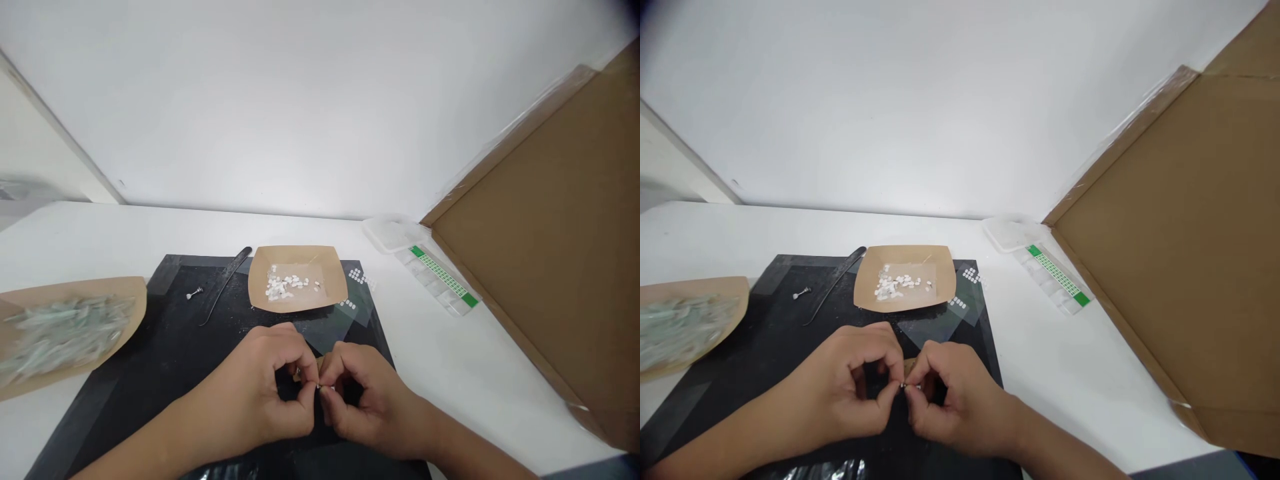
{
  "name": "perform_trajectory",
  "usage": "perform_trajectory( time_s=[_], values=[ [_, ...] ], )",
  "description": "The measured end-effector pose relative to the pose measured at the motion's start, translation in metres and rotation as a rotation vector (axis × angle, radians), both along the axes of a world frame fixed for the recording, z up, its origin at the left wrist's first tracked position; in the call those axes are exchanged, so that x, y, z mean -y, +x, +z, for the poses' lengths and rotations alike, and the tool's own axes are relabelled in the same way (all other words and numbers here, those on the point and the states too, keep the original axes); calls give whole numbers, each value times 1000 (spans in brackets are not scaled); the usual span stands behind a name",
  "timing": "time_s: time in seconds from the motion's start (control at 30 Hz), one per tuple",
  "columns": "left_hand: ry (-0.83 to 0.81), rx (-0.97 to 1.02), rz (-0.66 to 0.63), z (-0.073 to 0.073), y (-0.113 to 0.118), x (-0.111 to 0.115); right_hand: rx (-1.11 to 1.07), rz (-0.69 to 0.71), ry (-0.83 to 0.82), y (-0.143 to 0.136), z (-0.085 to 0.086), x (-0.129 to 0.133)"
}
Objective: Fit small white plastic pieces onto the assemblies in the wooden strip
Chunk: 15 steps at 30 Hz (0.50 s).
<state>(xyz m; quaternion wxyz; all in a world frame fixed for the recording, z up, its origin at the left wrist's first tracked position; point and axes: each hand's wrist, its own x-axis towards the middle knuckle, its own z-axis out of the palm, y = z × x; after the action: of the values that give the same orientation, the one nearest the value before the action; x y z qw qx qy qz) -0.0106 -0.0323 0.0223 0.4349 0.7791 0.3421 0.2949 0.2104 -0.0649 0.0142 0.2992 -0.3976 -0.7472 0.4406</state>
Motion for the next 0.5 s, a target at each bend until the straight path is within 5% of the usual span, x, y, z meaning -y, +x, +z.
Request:
perform_trajectory(
  time_s=[0.5],
  values=[
    [-51, -44, 94, 6, 5, 1, -36, 40, -79, -1, 5, -3]
  ],
)
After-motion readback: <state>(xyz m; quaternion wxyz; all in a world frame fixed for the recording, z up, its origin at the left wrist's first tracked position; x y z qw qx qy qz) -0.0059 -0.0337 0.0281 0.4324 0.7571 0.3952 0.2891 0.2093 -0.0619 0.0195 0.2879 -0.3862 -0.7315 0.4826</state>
